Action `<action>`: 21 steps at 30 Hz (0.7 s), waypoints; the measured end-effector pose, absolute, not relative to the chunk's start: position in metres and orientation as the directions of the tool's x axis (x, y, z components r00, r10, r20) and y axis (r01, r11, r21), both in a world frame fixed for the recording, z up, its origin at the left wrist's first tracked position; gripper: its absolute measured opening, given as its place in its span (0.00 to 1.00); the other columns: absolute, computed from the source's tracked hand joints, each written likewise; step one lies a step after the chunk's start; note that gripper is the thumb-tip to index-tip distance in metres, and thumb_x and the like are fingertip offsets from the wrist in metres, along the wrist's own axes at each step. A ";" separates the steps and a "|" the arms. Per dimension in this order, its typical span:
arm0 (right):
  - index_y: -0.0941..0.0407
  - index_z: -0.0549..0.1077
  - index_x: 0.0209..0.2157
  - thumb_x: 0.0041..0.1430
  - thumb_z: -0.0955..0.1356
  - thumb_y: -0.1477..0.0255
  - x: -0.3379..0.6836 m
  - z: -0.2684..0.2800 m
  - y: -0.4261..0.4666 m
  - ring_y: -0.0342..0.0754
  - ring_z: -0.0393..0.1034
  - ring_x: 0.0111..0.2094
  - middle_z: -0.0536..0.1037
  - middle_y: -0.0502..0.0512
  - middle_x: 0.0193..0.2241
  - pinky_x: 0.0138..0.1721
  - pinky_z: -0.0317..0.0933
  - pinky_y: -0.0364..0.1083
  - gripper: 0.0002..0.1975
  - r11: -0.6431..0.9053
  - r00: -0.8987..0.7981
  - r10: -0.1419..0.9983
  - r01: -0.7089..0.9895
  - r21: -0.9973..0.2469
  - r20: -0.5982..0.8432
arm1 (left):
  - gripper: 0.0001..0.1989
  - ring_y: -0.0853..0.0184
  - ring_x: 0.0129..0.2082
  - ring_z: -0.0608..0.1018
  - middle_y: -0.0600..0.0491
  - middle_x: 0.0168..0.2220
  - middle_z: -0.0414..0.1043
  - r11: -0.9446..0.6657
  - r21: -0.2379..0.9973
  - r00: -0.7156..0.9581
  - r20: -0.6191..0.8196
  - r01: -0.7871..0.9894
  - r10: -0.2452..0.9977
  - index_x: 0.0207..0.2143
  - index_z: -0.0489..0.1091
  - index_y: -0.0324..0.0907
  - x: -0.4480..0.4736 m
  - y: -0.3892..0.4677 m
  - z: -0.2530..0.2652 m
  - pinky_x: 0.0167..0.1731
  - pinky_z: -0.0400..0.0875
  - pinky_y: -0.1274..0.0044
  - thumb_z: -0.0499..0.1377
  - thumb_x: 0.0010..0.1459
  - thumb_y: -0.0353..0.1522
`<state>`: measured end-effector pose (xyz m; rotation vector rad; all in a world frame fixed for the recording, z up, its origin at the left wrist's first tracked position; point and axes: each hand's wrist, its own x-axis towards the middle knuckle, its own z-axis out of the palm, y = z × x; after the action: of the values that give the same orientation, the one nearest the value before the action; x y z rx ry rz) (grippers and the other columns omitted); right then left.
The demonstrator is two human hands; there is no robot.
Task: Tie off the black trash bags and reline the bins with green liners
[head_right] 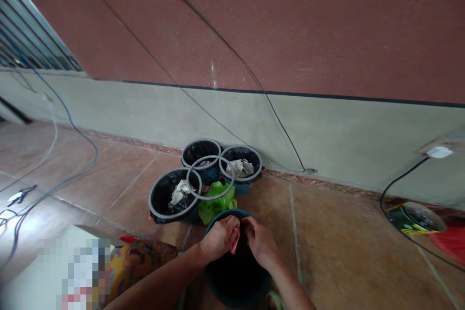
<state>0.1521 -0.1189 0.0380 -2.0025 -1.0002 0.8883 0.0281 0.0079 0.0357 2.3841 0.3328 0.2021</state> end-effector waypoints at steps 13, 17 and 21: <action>0.54 0.72 0.31 0.57 0.60 0.67 0.154 0.044 -0.116 0.48 0.72 0.33 0.78 0.55 0.30 0.35 0.61 0.46 0.11 -0.522 0.514 0.792 0.293 -0.801 -0.329 | 0.07 0.69 0.32 0.74 0.52 0.33 0.72 -0.646 0.756 0.955 0.105 0.104 0.276 0.33 0.69 0.41 0.027 0.009 0.039 0.34 0.66 0.80 0.53 0.58 0.25; 0.53 0.69 0.31 0.60 0.57 0.65 0.155 0.043 -0.116 0.46 0.68 0.23 0.73 0.49 0.21 0.27 0.57 0.44 0.12 -0.593 0.554 0.725 0.198 -0.781 -0.409 | 0.10 0.69 0.33 0.75 0.52 0.32 0.75 -0.671 0.719 0.948 0.058 0.178 0.313 0.31 0.74 0.41 0.031 0.012 0.042 0.35 0.66 0.80 0.53 0.60 0.25; 0.53 0.67 0.30 0.61 0.58 0.68 0.161 0.028 -0.122 0.44 0.66 0.21 0.73 0.48 0.20 0.27 0.55 0.44 0.11 -0.592 0.560 0.743 0.294 -0.751 -0.367 | 0.10 0.69 0.32 0.76 0.53 0.31 0.77 -0.709 0.649 0.943 -0.044 0.277 0.329 0.31 0.76 0.41 0.032 0.016 0.046 0.34 0.65 0.80 0.54 0.60 0.25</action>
<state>0.1610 -0.1222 0.0279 -2.1565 -0.8273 0.9110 0.0322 0.0162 0.0462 2.3983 0.4257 0.0972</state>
